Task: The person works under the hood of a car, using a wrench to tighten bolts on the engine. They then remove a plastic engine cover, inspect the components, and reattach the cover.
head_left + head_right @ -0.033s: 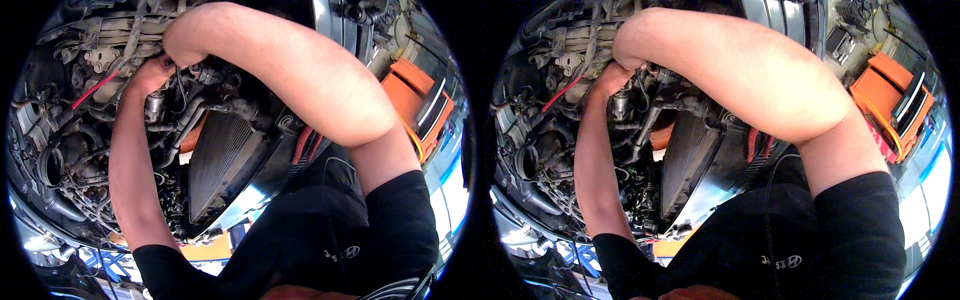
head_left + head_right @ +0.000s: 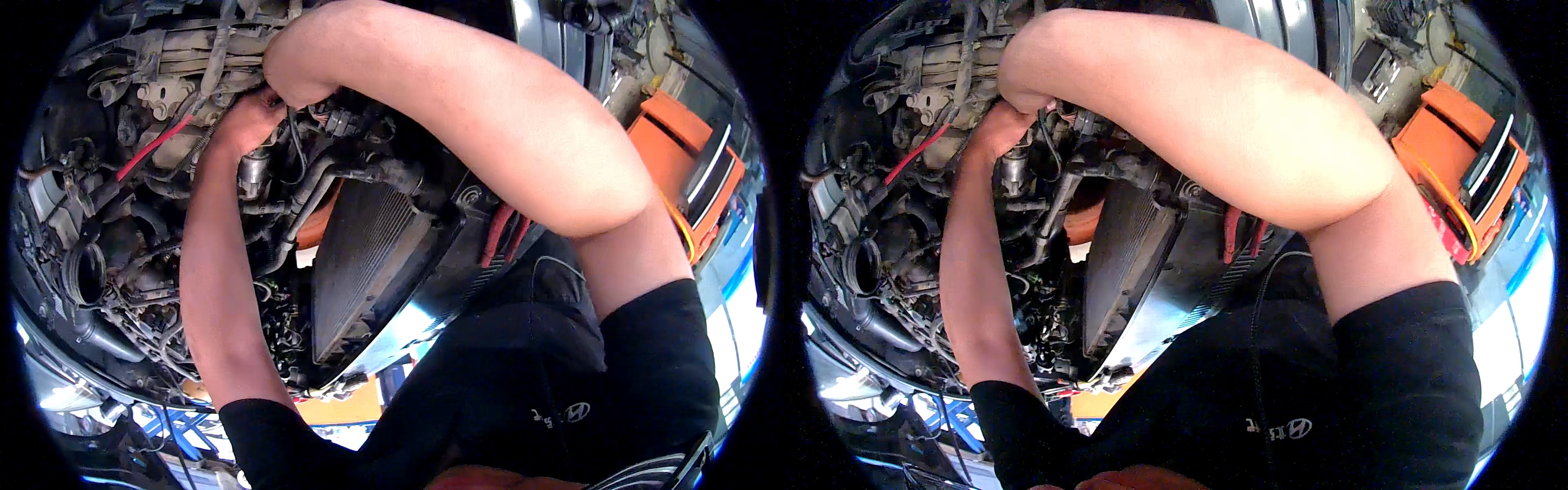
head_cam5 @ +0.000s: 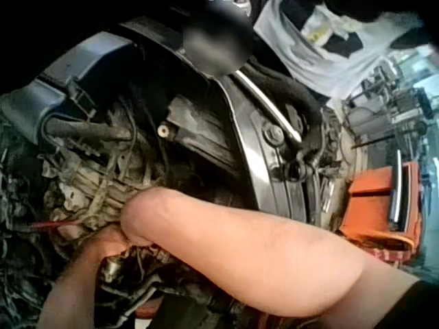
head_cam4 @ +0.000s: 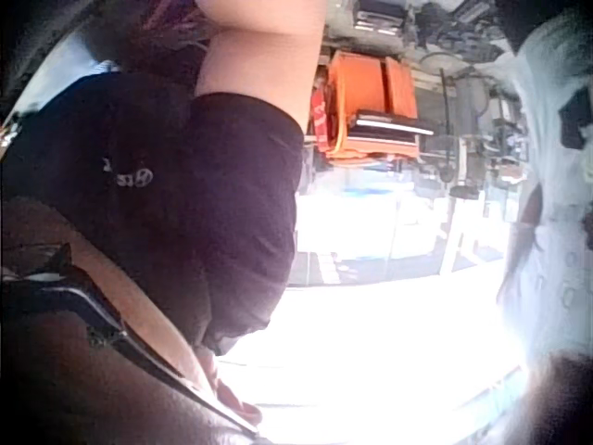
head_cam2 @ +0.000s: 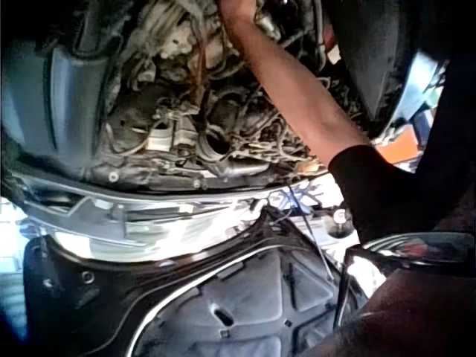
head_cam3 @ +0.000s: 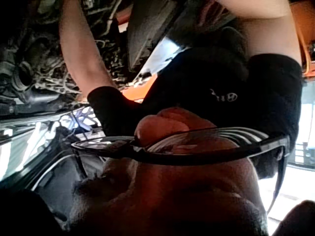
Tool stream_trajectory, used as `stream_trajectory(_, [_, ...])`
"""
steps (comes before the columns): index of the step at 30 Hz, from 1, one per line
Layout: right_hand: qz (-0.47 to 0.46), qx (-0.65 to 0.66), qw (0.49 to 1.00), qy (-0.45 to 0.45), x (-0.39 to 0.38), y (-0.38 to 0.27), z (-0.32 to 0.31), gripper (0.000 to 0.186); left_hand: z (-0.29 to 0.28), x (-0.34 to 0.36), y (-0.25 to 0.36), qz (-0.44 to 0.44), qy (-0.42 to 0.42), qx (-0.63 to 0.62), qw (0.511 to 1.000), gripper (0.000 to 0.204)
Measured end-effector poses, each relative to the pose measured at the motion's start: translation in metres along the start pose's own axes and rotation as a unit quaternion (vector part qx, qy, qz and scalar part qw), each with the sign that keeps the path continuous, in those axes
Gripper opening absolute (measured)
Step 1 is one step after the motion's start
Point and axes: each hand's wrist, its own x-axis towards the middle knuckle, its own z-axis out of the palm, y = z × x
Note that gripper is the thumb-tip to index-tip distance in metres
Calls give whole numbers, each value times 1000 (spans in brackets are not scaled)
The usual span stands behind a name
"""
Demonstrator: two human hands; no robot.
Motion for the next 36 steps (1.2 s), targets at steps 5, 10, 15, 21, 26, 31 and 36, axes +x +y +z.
stream_trajectory(5, [1,11,1000,10,4,2,-2,40,-1,-13,14,57,15,-10,998,40])
stream_trajectory(10, [-8,19,1000,14,8,1,2,39,6,-22,19,112,68,72,989,30])
stream_trajectory(15, [-14,23,999,18,7,-2,0,39,19,-27,-1,204,176,254,929,32])
stream_trajectory(21, [-22,22,999,17,5,-3,-2,38,30,-38,7,163,211,309,913,35])
stream_trajectory(26, [-26,22,999,17,3,-1,-4,38,34,-38,9,192,242,251,917,34])
stream_trajectory(31, [-28,25,999,15,2,2,-5,38,18,-29,13,58,182,108,976,31])
stream_trajectory(36, [-32,27,999,8,5,7,-7,37,22,-34,5,98,176,244,949,34])
